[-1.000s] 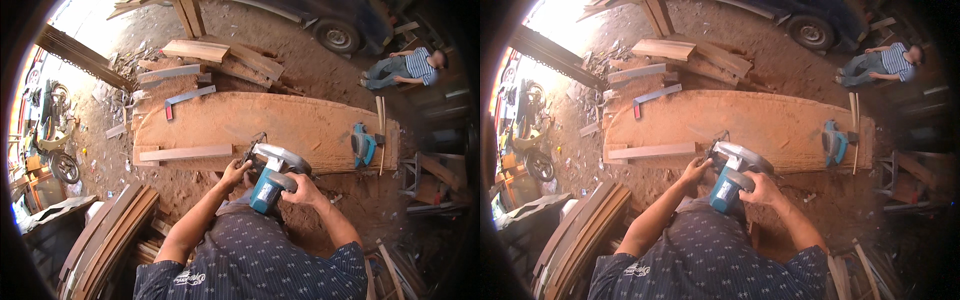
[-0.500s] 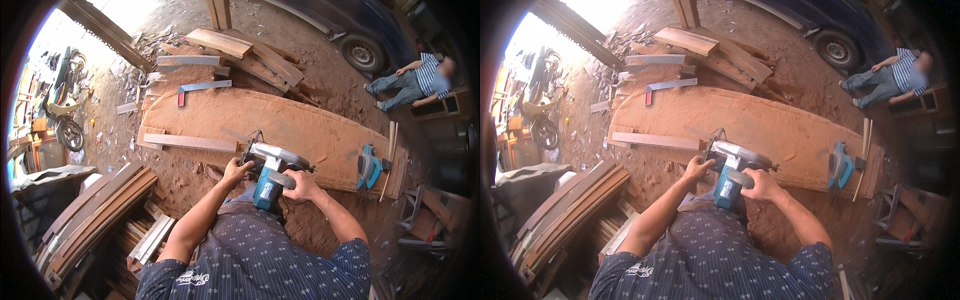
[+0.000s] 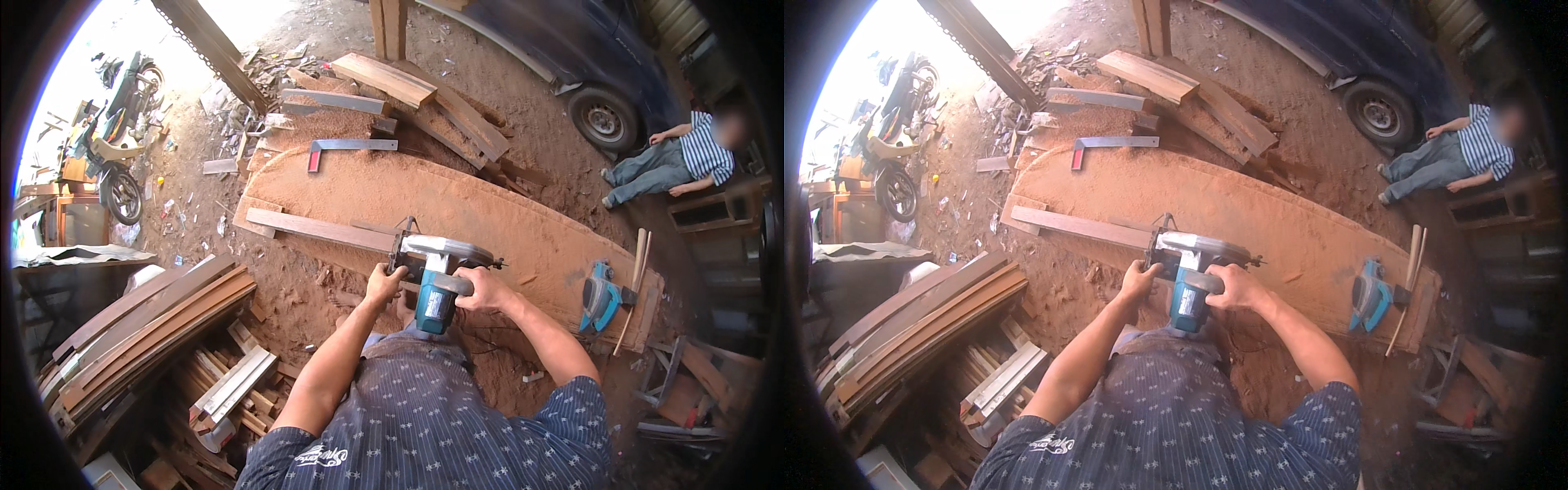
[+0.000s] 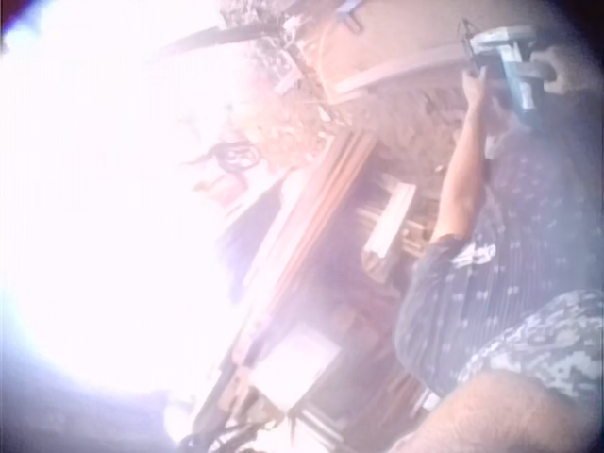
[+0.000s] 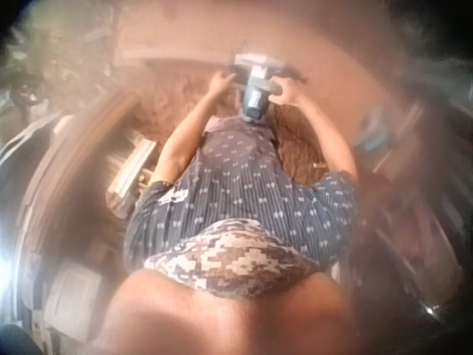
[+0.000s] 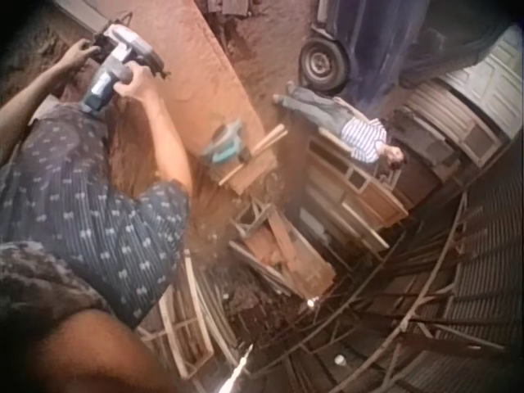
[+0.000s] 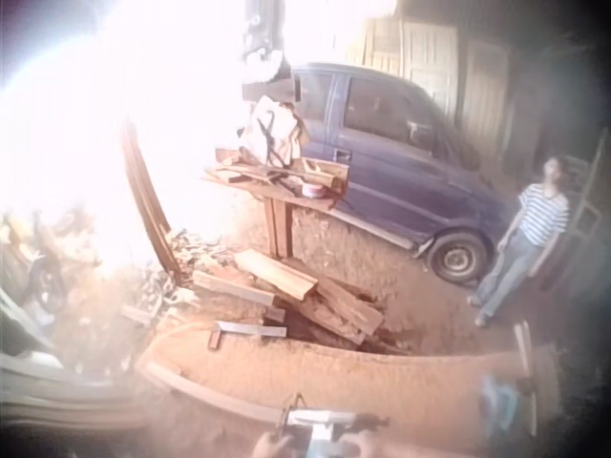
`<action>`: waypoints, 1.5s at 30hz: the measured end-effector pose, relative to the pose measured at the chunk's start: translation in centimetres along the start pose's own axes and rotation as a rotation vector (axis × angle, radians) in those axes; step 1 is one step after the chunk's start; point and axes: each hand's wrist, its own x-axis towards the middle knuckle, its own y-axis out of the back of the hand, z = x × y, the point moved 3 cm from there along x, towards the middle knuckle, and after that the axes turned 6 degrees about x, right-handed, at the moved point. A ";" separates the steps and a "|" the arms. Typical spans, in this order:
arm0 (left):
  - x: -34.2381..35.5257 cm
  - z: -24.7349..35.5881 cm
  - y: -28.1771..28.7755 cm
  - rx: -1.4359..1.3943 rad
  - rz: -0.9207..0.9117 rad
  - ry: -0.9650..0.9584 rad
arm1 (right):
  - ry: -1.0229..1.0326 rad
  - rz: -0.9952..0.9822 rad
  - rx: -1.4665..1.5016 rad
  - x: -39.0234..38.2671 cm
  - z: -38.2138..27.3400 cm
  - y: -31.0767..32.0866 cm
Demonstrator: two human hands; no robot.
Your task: The person measures a piece of wood with a try square and marks it. They then use a circular saw to cut the wood along the marked line. The person repeats the measuring and cutting process on another piece of wood.
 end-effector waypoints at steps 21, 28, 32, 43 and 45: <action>-1.0 0.8 0.9 -0.027 0.013 0.011 | -0.046 -0.057 -0.013 1.8 -1.3 -0.2; -0.7 0.1 1.4 -0.004 0.045 0.028 | -0.062 -0.065 -0.046 2.1 -1.6 -0.5; -0.1 -0.2 2.4 0.018 0.052 0.041 | -0.014 -0.017 0.009 2.8 -2.3 -1.3; -0.2 -0.3 4.0 -0.023 0.076 0.026 | -0.073 -0.011 -0.039 4.2 -3.9 -2.5; -0.1 -0.4 4.5 -0.016 0.081 0.018 | -0.062 -0.006 -0.027 4.5 -3.7 -2.9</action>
